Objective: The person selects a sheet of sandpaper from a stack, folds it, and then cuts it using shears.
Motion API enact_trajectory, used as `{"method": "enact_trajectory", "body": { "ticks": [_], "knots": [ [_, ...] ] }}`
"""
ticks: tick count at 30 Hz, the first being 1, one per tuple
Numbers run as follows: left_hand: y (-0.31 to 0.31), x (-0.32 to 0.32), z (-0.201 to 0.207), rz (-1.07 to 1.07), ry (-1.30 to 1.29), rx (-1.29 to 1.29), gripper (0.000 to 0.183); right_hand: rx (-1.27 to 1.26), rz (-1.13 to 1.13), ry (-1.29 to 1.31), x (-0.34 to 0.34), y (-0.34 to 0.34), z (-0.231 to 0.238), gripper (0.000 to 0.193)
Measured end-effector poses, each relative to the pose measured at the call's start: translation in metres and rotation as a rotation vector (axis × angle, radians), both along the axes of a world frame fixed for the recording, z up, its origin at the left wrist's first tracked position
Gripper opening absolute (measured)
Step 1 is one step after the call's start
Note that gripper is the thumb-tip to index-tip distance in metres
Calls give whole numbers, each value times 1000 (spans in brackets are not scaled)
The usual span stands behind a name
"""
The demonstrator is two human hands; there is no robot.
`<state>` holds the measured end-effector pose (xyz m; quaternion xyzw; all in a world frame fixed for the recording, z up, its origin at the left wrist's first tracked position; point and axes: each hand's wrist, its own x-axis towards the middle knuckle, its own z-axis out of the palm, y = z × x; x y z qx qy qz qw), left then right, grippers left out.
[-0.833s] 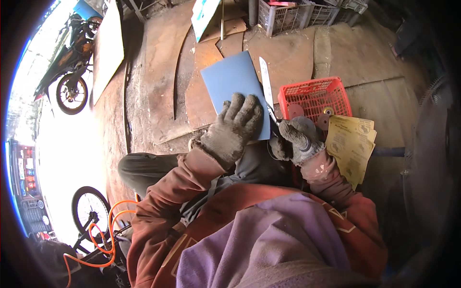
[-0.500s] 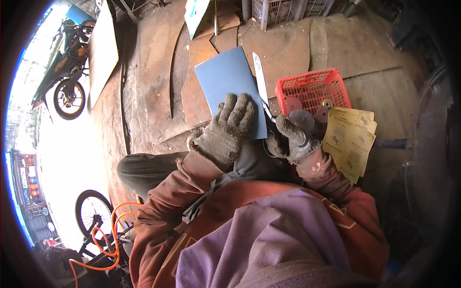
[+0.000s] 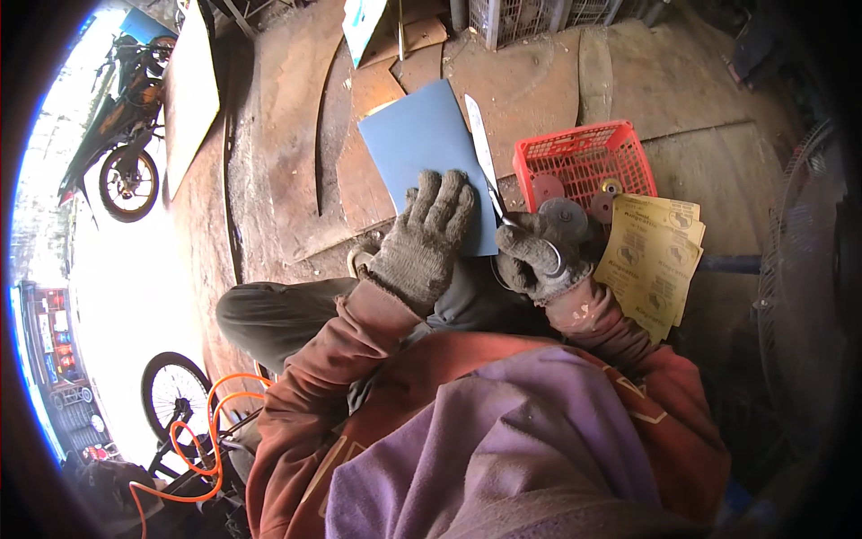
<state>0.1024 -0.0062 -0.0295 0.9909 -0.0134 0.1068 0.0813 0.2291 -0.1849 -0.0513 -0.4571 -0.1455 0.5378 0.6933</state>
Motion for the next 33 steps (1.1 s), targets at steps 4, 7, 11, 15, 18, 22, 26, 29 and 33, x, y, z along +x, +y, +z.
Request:
{"method": "enact_trajectory", "body": {
  "ticks": [4,7,11,15,18,22,26,29,33],
  "knots": [
    [2,-2,2,-9,-7,-29,65,-30,21,-178,-4,-1,-5,35],
    [6,1,5,-46,13,-114,80,-29,62,-138,2,1,6,32],
    [7,3,4,-56,5,-90,78,-7,-104,92,12,11,23,23],
    [7,2,2,-24,-22,-49,73,-8,-118,154,14,13,24,20],
    [11,1,4,-86,18,-115,93,42,-79,-14,14,9,22,19],
    [10,-1,2,-85,22,-122,92,-39,68,-187,15,11,14,22],
    [19,-8,27,-115,-1,-313,73,-153,-17,-438,6,8,28,25],
    [35,8,50,3,-189,-677,57,-105,14,-445,5,4,21,26],
    [82,77,43,173,-677,-6,51,-78,73,-397,1,2,23,30]
  ]
}}
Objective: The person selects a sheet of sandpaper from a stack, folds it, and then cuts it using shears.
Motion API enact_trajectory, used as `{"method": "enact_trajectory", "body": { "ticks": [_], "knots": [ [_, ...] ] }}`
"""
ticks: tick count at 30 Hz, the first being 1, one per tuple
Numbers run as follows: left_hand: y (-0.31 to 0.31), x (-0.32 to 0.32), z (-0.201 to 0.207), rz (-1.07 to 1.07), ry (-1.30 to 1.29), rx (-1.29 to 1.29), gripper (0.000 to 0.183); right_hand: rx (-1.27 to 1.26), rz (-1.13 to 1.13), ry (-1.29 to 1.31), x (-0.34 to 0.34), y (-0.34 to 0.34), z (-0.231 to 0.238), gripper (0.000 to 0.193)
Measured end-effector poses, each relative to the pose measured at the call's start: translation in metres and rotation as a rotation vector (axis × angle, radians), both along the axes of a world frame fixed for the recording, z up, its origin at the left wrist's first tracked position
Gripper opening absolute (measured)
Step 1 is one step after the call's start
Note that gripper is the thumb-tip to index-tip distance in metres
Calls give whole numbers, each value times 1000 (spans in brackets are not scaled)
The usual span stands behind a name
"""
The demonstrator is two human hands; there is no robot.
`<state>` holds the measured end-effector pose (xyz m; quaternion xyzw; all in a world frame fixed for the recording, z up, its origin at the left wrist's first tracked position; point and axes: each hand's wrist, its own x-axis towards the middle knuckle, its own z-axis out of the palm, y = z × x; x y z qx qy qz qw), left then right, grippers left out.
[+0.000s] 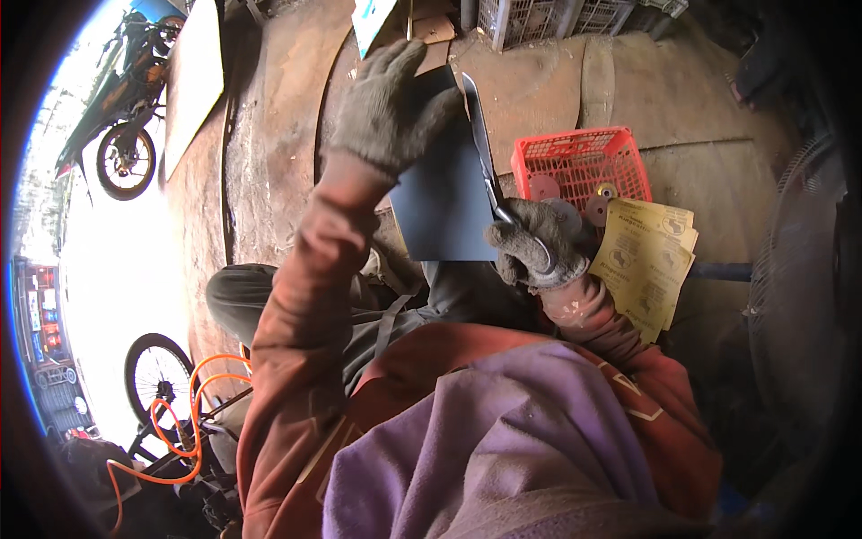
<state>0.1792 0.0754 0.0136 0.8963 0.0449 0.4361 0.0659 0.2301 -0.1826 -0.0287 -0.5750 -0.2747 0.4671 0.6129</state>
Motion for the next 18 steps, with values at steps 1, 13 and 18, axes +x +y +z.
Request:
{"method": "enact_trajectory", "body": {
  "ticks": [1,13,18],
  "knots": [
    [0,10,-5,-172,83,-436,49,2,4,-10,1,-2,0,30],
    [-2,24,-25,-116,106,-660,22,132,40,181,-4,-15,-14,37],
    [-4,25,-32,-126,274,-698,25,154,-32,234,-2,-6,-26,37]
  ]
}}
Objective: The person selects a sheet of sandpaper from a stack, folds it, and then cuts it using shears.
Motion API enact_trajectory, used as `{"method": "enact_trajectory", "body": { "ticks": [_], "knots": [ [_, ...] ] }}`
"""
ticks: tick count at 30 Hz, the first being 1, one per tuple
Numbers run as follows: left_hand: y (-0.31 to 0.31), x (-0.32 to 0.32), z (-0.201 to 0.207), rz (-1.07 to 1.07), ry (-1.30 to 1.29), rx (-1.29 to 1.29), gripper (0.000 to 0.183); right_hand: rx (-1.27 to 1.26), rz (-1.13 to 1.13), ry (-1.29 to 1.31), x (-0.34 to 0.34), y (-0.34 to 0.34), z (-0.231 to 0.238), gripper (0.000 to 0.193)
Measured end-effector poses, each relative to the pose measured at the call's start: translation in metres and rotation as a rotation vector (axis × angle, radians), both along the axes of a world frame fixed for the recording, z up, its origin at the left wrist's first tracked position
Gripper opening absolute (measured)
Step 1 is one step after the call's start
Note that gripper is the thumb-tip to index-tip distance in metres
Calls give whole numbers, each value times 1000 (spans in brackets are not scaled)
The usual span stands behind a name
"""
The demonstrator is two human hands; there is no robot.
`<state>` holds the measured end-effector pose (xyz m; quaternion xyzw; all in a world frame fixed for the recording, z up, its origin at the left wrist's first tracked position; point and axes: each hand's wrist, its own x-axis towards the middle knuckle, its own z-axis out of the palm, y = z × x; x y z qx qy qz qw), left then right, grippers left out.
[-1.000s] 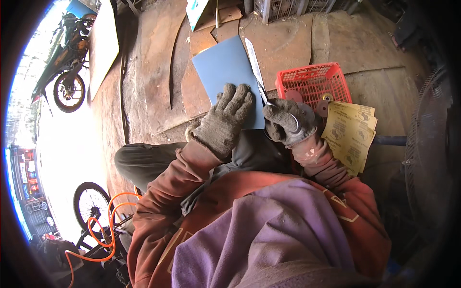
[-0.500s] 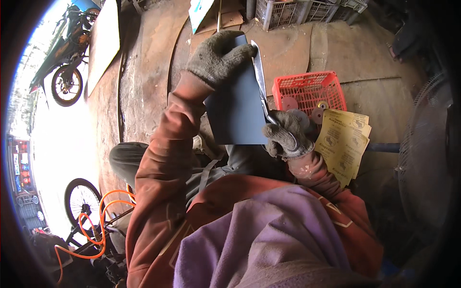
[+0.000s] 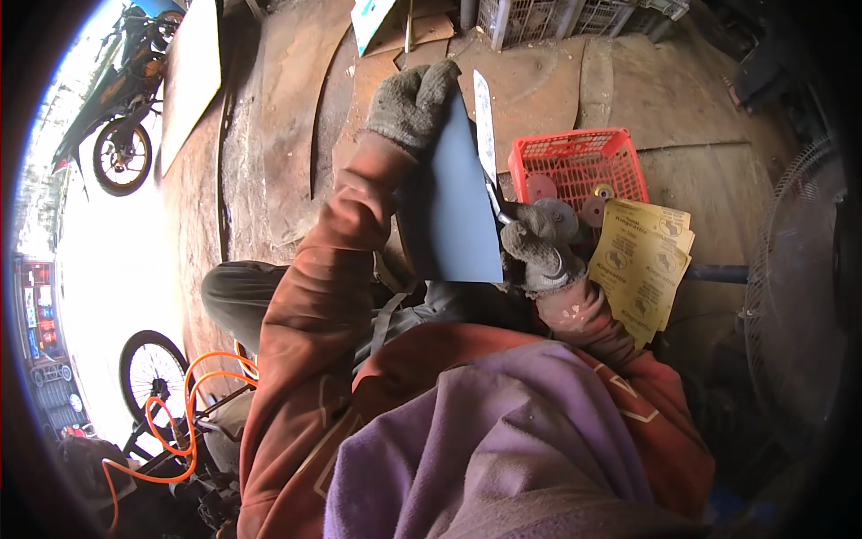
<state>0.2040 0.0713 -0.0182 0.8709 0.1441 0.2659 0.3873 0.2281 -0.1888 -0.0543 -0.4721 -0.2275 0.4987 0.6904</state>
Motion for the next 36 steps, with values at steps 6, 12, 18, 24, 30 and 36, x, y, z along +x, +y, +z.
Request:
{"method": "enact_trajectory", "body": {
  "ticks": [6,12,18,24,30,36],
  "knots": [
    [-2,-2,-6,87,-103,-221,32,-72,-60,-263,2,1,8,30],
    [-1,3,-8,119,-58,-238,33,-154,20,-45,-13,8,24,33],
    [-1,-6,7,83,85,-232,37,-88,-11,-199,-4,11,12,26],
    [-2,4,-14,101,-289,-214,40,30,-153,-273,0,17,17,19],
    [-1,5,-17,147,-172,-189,39,23,-109,-108,-13,20,19,14],
    [-4,8,-21,155,-215,-215,41,-43,-5,134,-16,15,1,20]
  ]
}}
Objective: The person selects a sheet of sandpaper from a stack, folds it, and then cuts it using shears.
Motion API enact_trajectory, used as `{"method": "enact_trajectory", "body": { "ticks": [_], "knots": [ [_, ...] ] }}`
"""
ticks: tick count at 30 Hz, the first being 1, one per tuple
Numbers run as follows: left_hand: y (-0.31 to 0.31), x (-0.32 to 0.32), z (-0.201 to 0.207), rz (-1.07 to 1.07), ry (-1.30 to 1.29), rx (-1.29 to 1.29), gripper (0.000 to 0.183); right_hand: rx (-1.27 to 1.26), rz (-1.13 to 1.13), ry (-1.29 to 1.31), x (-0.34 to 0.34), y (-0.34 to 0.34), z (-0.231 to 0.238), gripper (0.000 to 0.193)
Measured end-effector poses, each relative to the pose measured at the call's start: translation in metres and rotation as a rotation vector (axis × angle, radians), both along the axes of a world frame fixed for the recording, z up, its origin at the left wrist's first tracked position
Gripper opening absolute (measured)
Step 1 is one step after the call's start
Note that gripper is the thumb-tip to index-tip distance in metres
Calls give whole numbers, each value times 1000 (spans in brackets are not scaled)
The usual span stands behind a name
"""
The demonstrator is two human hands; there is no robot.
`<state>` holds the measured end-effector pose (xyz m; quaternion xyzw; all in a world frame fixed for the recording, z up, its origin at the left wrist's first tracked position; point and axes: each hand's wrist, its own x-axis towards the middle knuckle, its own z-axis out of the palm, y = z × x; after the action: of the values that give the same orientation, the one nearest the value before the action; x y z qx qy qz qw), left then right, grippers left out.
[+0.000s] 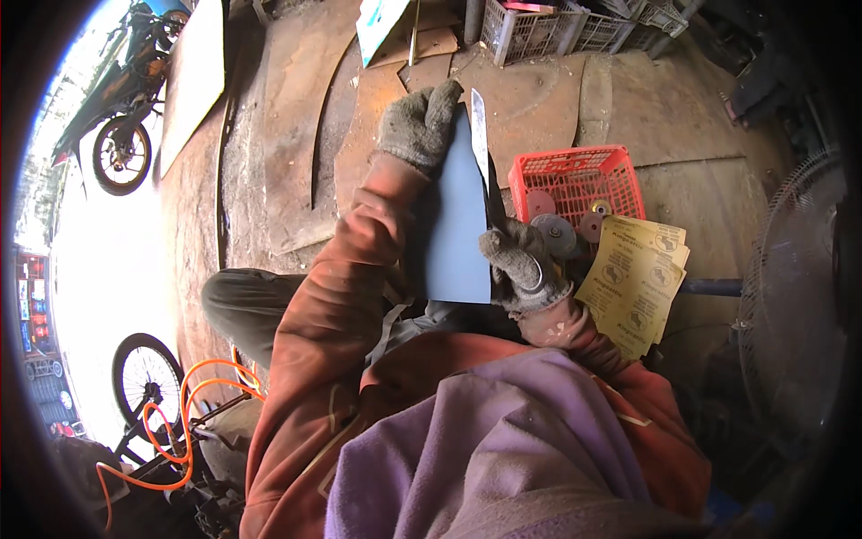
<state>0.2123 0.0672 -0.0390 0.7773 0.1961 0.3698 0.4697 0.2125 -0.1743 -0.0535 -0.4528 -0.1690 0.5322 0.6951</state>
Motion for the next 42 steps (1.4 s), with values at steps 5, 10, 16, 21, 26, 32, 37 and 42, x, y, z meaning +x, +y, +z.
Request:
{"method": "enact_trajectory", "body": {
  "ticks": [5,10,16,21,26,32,37,42],
  "knots": [
    [0,-1,4,16,112,-28,44,61,-168,-78,11,9,12,18],
    [3,4,-7,63,27,-36,45,226,-216,-39,7,7,13,18],
    [-4,0,5,19,121,-20,45,-95,-169,-67,-11,12,25,28],
    [-2,0,2,15,155,17,48,-109,-150,-19,-4,13,33,28],
    [-2,3,-1,41,139,34,51,-28,-291,4,6,22,47,32],
    [-6,-1,9,60,199,50,48,-95,-328,-243,2,25,33,31],
    [-9,-2,11,2,217,16,45,-15,-164,-11,-4,17,38,33],
    [-11,-4,15,-20,301,67,53,-94,-244,-198,-3,20,54,34]
  ]
}}
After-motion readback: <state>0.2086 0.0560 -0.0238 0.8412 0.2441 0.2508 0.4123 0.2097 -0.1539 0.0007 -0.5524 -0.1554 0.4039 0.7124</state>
